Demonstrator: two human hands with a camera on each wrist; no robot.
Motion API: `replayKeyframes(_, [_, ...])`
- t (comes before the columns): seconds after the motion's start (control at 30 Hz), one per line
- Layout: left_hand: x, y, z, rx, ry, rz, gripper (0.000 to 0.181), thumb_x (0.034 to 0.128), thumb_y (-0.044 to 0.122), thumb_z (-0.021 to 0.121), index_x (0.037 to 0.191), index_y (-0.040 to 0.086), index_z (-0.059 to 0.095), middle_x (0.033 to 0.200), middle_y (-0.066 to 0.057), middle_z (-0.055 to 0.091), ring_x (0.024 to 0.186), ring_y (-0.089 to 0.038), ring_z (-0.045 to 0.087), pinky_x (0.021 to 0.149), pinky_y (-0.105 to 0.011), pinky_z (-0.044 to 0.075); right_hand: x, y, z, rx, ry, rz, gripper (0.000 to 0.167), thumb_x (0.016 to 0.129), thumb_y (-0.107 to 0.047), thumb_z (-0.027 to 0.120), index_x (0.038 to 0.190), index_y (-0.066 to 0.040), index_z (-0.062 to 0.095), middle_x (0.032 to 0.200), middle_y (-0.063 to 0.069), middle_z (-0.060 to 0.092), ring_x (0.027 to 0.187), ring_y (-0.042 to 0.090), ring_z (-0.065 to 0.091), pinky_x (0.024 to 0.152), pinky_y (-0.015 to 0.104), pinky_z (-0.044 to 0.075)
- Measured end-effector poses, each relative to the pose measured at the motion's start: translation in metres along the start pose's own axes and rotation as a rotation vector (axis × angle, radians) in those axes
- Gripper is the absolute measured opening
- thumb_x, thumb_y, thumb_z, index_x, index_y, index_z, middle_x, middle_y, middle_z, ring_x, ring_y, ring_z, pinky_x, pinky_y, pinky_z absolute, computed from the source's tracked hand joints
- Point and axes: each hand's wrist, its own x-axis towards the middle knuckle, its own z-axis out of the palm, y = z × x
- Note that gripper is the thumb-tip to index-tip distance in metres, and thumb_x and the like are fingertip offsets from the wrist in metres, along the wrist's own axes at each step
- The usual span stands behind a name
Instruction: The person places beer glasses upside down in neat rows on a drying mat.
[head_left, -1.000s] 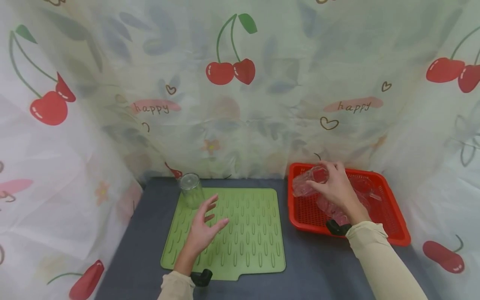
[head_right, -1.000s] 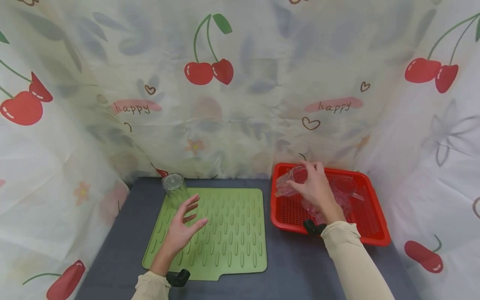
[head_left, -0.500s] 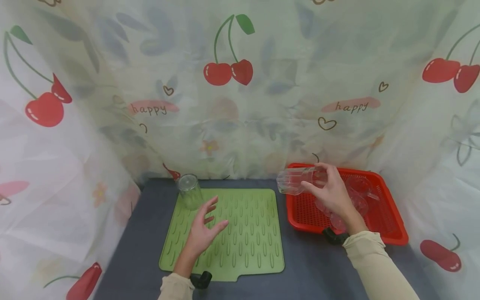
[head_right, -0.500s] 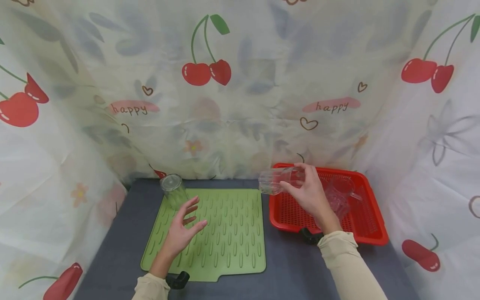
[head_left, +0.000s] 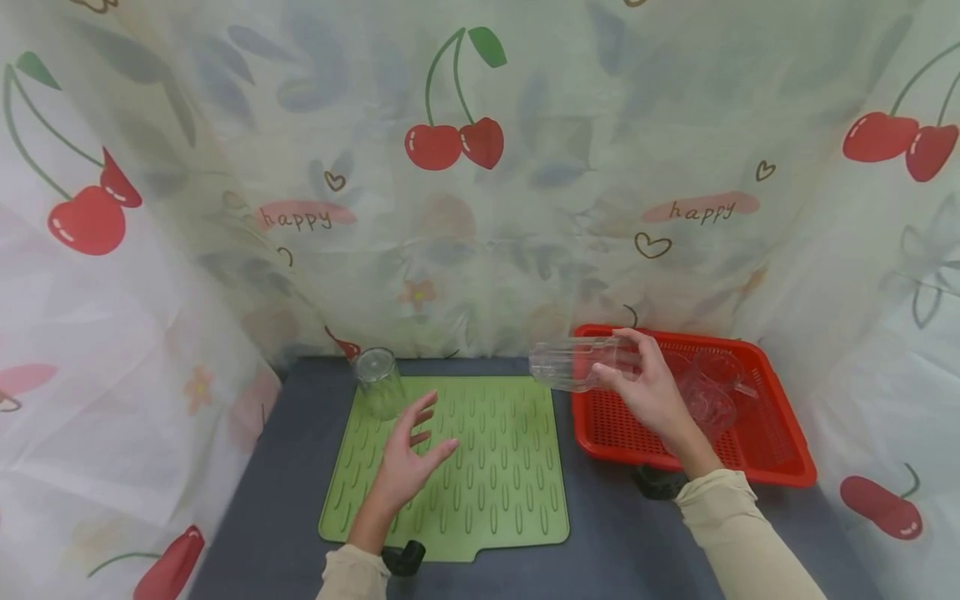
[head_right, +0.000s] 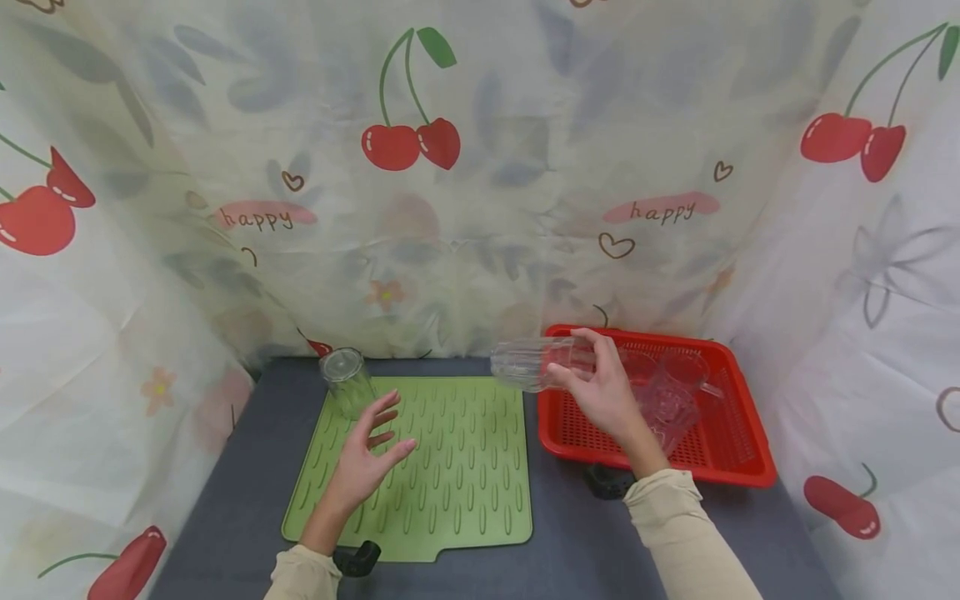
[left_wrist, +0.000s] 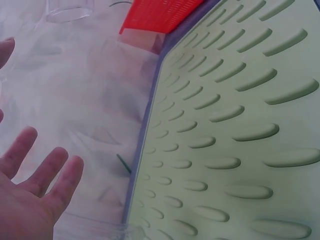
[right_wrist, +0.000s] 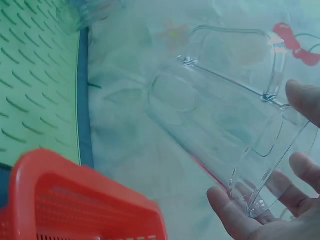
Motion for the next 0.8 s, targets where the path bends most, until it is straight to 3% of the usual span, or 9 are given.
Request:
replayKeyframes(0.2, [0.001,0.002,0.000,-0.012,-0.001,0.009,0.074,0.0903,0.031,0.079,0.152,0.039,0.039,0.159,0.000,0.042,0.144,-0.033,0.045,0.111,-0.059,0.046,-0.003,-0.004,0.007,0.064,-0.025,-0.051,0.064,0.097,-0.032,0.071,0.149,-0.016,0.036,0.147,0.011,0.041,0.134,0.033,0.051,0.089,0.010,0.051])
replayKeyframes(0.5, [0.004,0.010,-0.001,0.019,-0.007,0.009,0.076,0.0904,0.031,0.079,0.153,0.041,0.038,0.159,0.002,0.042,0.144,-0.031,0.045,0.112,-0.055,0.047,-0.007,-0.013,0.016,0.158,-0.099,-0.105,0.058,0.099,-0.025,0.068,0.148,-0.020,0.037,0.143,0.013,0.049,0.130,0.032,0.054,0.088,0.018,0.057])
replayKeyframes(0.63, [0.005,0.015,0.000,0.042,-0.008,0.043,0.076,0.0902,0.030,0.080,0.153,0.043,0.039,0.157,0.004,0.043,0.143,-0.029,0.047,0.109,-0.053,0.050,-0.008,-0.015,0.021,0.188,-0.133,-0.116,0.056,0.099,-0.021,0.067,0.147,-0.020,0.037,0.141,0.016,0.050,0.128,0.033,0.054,0.087,0.023,0.060])
replayKeyframes(0.8, [0.007,0.025,0.000,0.028,-0.020,0.093,0.075,0.0915,0.031,0.078,0.154,0.041,0.038,0.158,0.004,0.042,0.144,-0.031,0.047,0.106,-0.054,0.052,-0.010,-0.019,0.026,0.227,-0.164,-0.119,0.056,0.099,-0.018,0.068,0.147,-0.018,0.038,0.142,0.011,0.049,0.131,0.031,0.052,0.086,0.027,0.061])
